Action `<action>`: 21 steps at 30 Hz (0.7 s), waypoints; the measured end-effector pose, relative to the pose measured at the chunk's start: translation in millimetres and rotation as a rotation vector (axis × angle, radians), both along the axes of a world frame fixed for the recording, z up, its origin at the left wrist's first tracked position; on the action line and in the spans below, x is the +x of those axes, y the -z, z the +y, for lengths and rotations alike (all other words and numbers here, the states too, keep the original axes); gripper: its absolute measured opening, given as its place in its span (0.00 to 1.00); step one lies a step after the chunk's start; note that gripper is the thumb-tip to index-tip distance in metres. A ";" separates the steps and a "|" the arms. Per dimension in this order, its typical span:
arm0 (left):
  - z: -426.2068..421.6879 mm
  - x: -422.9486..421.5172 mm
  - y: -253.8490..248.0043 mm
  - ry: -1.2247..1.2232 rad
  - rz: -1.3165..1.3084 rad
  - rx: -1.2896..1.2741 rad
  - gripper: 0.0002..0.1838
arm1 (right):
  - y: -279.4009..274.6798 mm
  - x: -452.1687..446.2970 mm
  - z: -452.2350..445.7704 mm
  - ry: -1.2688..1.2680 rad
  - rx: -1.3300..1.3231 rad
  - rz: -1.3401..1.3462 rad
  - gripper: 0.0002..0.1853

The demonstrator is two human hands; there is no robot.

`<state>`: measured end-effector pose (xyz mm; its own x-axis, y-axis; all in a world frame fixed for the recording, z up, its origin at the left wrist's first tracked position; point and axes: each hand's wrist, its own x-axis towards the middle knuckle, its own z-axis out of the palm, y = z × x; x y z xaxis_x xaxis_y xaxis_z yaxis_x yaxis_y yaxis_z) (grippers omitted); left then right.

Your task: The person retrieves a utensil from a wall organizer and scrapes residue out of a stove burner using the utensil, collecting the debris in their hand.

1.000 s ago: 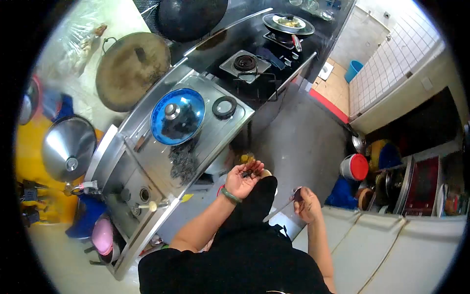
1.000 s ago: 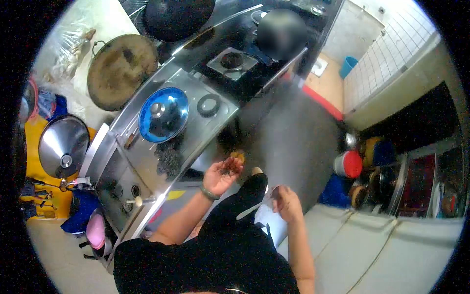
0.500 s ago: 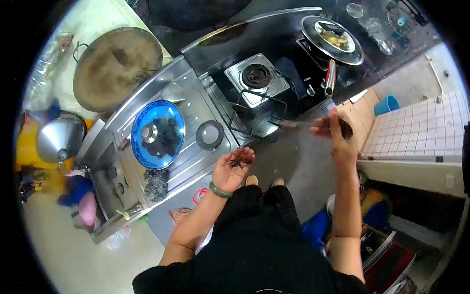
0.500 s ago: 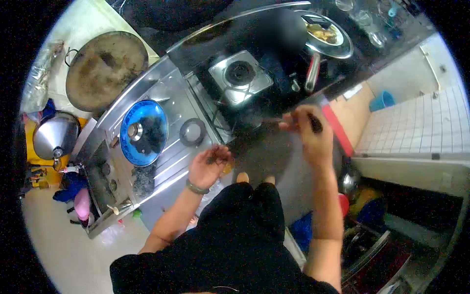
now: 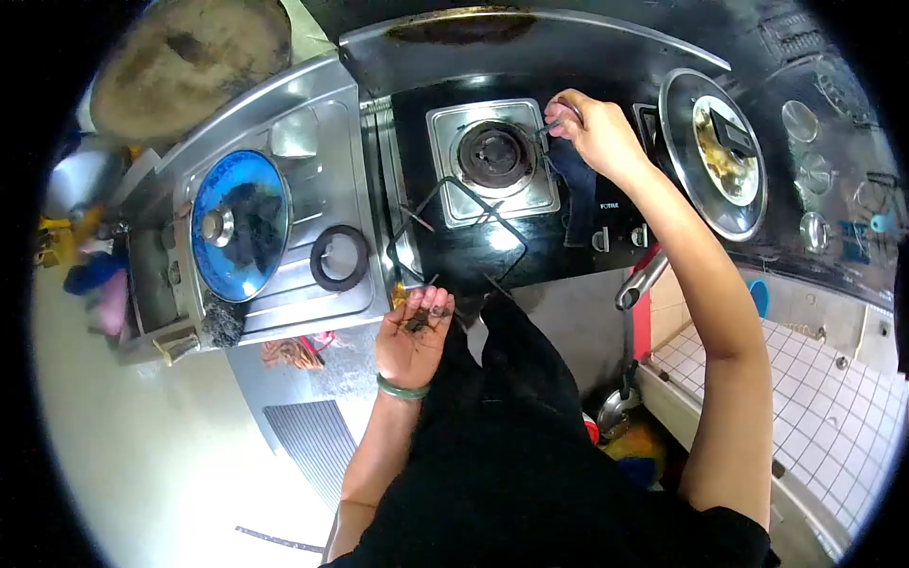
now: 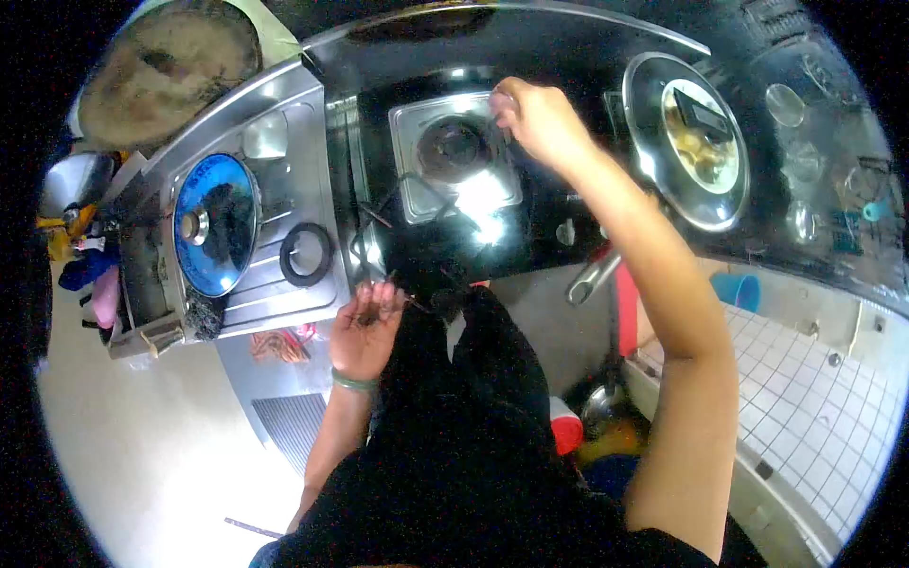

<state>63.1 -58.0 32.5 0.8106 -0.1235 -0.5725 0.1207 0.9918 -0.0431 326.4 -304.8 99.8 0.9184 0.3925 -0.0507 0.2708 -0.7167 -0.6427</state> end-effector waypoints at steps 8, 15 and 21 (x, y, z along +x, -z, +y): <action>-13.1 13.1 6.3 -0.032 0.031 0.000 0.16 | 45.4 21.4 -6.4 -0.013 -0.024 -0.042 0.10; -12.6 22.7 -1.3 -0.011 -0.013 0.040 0.13 | 57.6 20.6 3.5 -0.090 0.052 -0.169 0.08; -13.2 22.7 -1.2 -0.002 -0.028 0.027 0.15 | 56.3 10.5 -0.8 -0.086 -0.059 -0.132 0.07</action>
